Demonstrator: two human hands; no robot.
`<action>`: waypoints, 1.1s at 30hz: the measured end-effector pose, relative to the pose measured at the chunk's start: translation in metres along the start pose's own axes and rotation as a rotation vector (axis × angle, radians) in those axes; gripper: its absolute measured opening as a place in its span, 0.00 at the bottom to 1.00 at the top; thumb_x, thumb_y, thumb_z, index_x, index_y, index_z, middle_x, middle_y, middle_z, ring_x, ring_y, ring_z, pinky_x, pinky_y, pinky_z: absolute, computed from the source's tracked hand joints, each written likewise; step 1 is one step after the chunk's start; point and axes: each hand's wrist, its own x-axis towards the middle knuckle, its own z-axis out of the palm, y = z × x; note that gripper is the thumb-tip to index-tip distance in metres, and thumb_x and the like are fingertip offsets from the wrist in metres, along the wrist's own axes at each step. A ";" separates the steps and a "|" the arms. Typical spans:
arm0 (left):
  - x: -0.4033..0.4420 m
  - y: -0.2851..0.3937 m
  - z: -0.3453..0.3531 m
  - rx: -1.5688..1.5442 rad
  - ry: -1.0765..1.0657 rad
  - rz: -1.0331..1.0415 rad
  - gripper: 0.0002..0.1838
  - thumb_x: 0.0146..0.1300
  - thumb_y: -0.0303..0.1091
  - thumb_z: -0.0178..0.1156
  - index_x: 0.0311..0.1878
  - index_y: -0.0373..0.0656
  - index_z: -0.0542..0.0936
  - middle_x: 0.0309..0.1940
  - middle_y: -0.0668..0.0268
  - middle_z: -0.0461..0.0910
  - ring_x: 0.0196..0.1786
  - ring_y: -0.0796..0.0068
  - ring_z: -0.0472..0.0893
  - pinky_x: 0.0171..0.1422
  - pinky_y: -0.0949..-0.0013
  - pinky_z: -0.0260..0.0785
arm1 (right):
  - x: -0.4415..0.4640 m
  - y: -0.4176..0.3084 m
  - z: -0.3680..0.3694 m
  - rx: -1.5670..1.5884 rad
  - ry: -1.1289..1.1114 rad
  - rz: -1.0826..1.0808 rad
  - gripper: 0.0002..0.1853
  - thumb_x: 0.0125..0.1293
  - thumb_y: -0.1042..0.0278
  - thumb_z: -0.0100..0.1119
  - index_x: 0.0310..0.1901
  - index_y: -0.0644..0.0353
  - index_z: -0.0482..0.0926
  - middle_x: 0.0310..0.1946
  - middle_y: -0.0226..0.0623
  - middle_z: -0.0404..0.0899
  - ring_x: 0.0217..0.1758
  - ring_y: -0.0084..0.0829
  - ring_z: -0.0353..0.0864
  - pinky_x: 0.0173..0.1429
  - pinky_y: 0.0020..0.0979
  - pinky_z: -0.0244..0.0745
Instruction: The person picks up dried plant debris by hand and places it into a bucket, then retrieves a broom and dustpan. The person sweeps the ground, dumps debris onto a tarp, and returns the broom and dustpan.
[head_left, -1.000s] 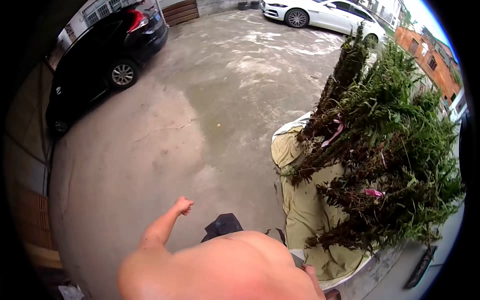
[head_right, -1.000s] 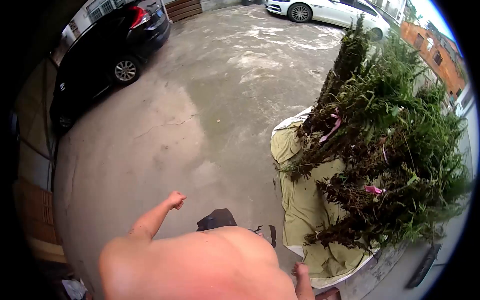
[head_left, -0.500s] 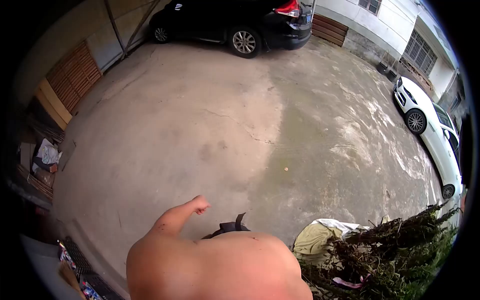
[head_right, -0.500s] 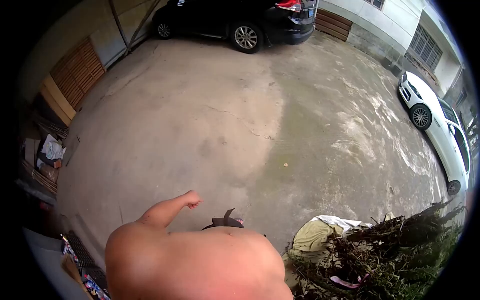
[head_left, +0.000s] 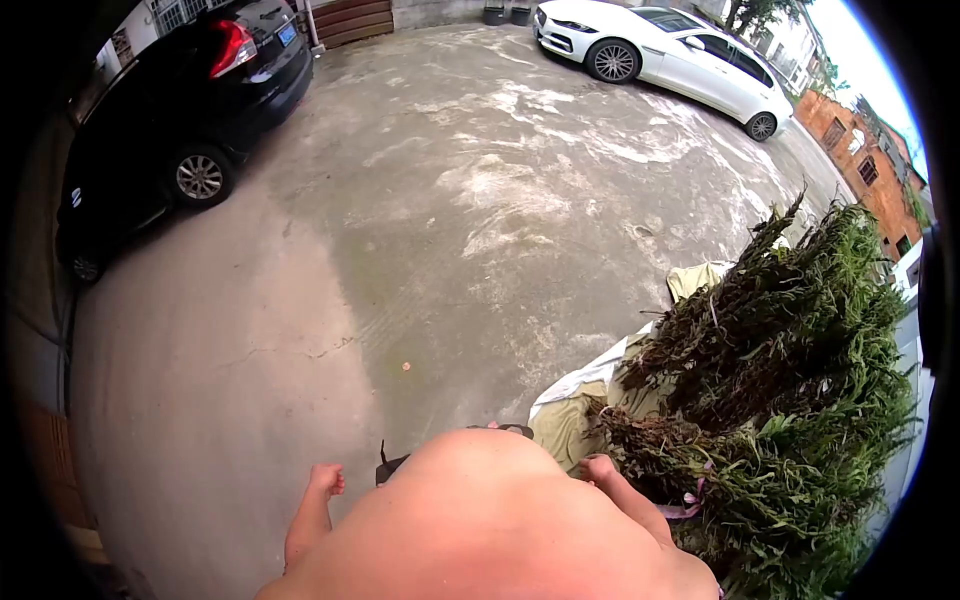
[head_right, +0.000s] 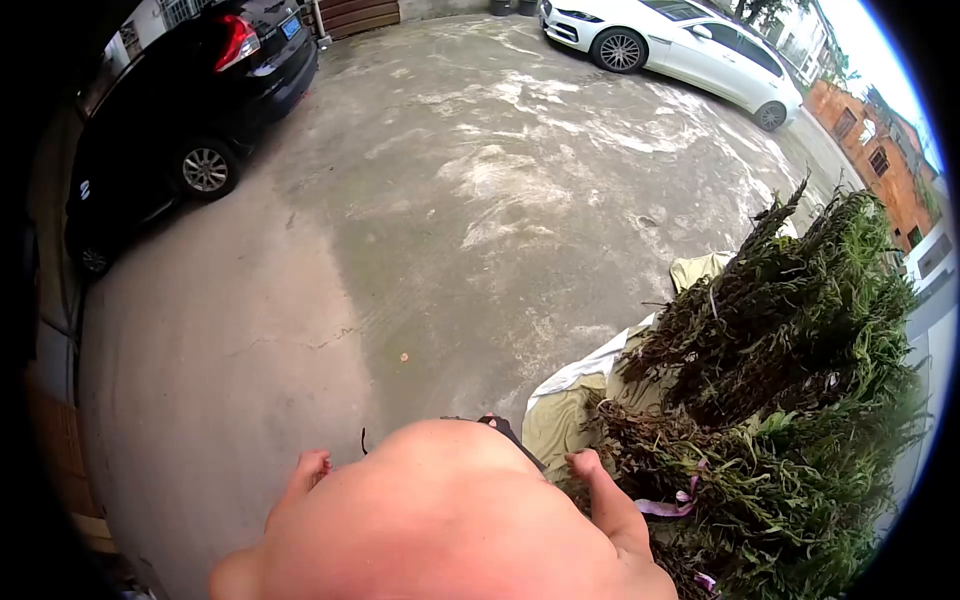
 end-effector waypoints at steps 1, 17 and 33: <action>-0.014 0.021 0.020 0.092 0.017 -0.028 0.07 0.55 0.31 0.54 0.32 0.36 0.71 0.17 0.62 0.71 0.15 0.70 0.71 0.15 0.66 0.67 | 0.009 -0.037 -0.002 -0.105 0.041 -0.039 0.07 0.58 0.70 0.50 0.31 0.65 0.71 0.21 0.32 0.67 0.19 0.24 0.66 0.19 0.29 0.61; 0.187 0.477 0.260 0.476 -0.121 0.187 0.09 0.57 0.31 0.52 0.35 0.36 0.69 0.16 0.61 0.70 0.15 0.67 0.72 0.17 0.63 0.67 | 0.129 -0.317 -0.076 0.018 0.468 0.072 0.11 0.52 0.65 0.59 0.22 0.66 0.75 0.16 0.36 0.73 0.13 0.27 0.69 0.16 0.30 0.64; 0.187 0.918 0.785 0.666 -0.420 0.521 0.10 0.53 0.31 0.52 0.36 0.36 0.70 0.19 0.63 0.71 0.17 0.70 0.72 0.19 0.66 0.67 | 0.281 -0.570 -0.276 0.289 0.471 0.174 0.11 0.56 0.64 0.56 0.31 0.65 0.75 0.18 0.32 0.71 0.16 0.27 0.70 0.19 0.33 0.70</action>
